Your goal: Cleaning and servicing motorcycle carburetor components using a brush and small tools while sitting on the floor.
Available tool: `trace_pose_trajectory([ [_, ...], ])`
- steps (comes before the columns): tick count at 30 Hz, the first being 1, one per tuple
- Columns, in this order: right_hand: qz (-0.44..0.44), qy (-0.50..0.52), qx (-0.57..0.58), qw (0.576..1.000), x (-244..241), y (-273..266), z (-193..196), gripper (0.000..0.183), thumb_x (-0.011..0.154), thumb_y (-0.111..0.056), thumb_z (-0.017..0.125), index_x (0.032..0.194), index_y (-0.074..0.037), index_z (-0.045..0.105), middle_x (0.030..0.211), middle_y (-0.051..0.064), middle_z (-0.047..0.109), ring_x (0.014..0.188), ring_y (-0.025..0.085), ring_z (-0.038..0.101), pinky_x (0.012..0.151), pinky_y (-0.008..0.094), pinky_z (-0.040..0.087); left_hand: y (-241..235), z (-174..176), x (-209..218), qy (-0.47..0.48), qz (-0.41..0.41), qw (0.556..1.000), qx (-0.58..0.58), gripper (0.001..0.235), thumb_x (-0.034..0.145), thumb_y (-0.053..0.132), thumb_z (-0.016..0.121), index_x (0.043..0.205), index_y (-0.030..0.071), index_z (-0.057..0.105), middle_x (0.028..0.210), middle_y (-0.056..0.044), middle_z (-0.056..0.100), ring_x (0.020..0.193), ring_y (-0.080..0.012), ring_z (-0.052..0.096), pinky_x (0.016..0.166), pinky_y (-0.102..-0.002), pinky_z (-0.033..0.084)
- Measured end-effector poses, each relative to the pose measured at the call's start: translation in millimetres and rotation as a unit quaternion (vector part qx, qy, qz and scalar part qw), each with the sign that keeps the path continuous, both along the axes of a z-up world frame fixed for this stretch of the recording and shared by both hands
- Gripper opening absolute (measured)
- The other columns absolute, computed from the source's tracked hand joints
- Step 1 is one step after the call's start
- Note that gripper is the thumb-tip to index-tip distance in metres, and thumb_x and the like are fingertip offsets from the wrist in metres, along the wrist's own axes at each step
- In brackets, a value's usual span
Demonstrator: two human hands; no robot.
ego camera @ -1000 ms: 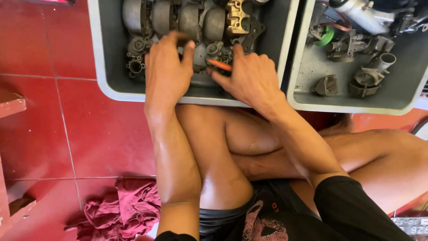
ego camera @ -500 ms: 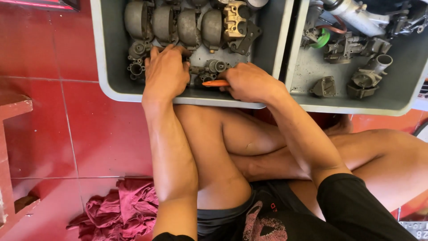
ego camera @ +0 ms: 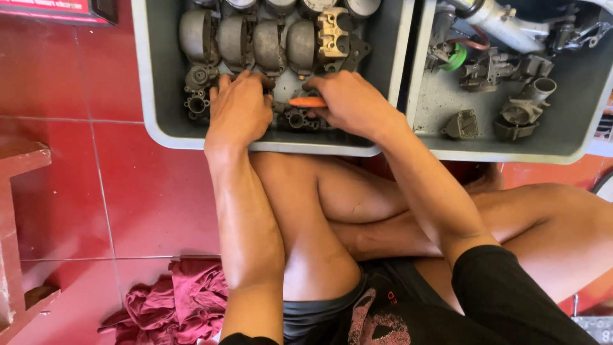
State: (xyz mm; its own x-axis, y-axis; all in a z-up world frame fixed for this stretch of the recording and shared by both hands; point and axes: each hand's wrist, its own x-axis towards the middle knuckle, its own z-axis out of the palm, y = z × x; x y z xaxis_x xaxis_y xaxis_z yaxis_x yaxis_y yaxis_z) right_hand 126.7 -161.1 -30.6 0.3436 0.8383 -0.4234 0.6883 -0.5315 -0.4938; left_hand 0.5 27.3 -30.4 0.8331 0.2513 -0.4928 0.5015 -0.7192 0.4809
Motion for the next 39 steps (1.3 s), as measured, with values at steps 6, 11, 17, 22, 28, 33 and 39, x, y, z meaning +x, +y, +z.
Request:
trace_pose_trajectory([
  [6, 0.004, -0.02, 0.015, 1.0, 0, 2, 7, 0.038, 0.091, -0.024, 0.076, 0.123, -0.004, 0.068, 0.099, 0.021, 0.077, 0.092, 0.044, 0.075, 0.083, 0.058, 0.059, 2, -9, 1, -0.003, -0.011, 1.0, 0.006, 0.027, 0.101, 0.02, 0.059, 0.117, 0.002, 0.071, 0.118, -0.02, 0.066, 0.118, -0.0452, 0.05, 0.099, -0.062, 0.039],
  [11, -0.011, -0.013, 0.02, 1.0, -1, 5, 9, 0.038, 0.092, -0.025, 0.075, 0.122, -0.003, 0.068, 0.1, 0.021, 0.077, 0.092, 0.046, 0.075, 0.083, 0.059, 0.059, -2, -14, 4, -0.013, 0.004, 1.0, 0.001, 0.03, 0.102, 0.024, 0.058, 0.12, 0.003, 0.069, 0.119, -0.019, 0.065, 0.119, -0.0436, 0.052, 0.099, -0.062, 0.041],
  [17, -0.023, -0.021, -0.003, 1.0, -3, 0, 19, 0.035, 0.094, -0.024, 0.073, 0.119, 0.0, 0.067, 0.099, 0.023, 0.076, 0.088, 0.051, 0.074, 0.079, 0.061, 0.06, -3, -1, 2, -0.022, 0.016, 0.999, -0.015, 0.032, 0.101, 0.019, 0.058, 0.122, -0.002, 0.068, 0.119, -0.022, 0.065, 0.119, -0.0459, 0.052, 0.097, -0.062, 0.045],
  [22, 0.01, -0.162, -0.03, 0.986, -1, -13, 9, 0.028, 0.094, -0.028, 0.07, 0.108, -0.006, 0.061, 0.081, 0.015, 0.072, 0.071, 0.046, 0.074, 0.063, 0.055, 0.062, -1, -14, 1, -0.021, 0.017, 0.999, -0.021, 0.031, 0.097, 0.012, 0.061, 0.121, -0.006, 0.068, 0.12, -0.024, 0.065, 0.119, -0.0486, 0.051, 0.096, -0.065, 0.046],
  [28, -0.003, -0.267, 0.041, 0.963, -16, -1, 32, 0.046, 0.09, -0.028, 0.074, 0.113, 0.01, 0.062, 0.064, 0.016, 0.068, 0.047, 0.038, 0.064, 0.047, 0.044, 0.05, -4, -34, -4, -0.075, 0.046, 0.996, 0.021, 0.037, 0.08, 0.001, 0.056, 0.113, 0.002, 0.073, 0.134, -0.022, 0.064, 0.117, -0.0462, 0.055, 0.095, -0.053, 0.048],
  [33, -0.006, -0.208, 0.058, 0.976, -16, 4, 34, 0.027, 0.088, -0.017, 0.072, 0.096, 0.002, 0.054, 0.067, 0.018, 0.068, 0.053, 0.039, 0.068, 0.05, 0.045, 0.053, -2, -35, -4, -0.085, 0.042, 0.995, 0.017, 0.034, 0.079, 0.0, 0.056, 0.11, 0.001, 0.072, 0.126, -0.021, 0.066, 0.112, -0.0449, 0.055, 0.092, -0.054, 0.048],
  [39, -0.035, -0.199, -0.064, 0.977, -23, 4, 44, 0.04, 0.09, -0.033, 0.066, 0.106, 0.003, 0.066, 0.074, 0.023, 0.07, 0.073, 0.052, 0.073, 0.066, 0.06, 0.059, 3, -19, -2, -0.045, 0.022, 0.998, -0.044, 0.029, 0.098, 0.008, 0.054, 0.12, -0.006, 0.067, 0.124, -0.026, 0.061, 0.119, -0.0492, 0.048, 0.094, -0.064, 0.048],
])
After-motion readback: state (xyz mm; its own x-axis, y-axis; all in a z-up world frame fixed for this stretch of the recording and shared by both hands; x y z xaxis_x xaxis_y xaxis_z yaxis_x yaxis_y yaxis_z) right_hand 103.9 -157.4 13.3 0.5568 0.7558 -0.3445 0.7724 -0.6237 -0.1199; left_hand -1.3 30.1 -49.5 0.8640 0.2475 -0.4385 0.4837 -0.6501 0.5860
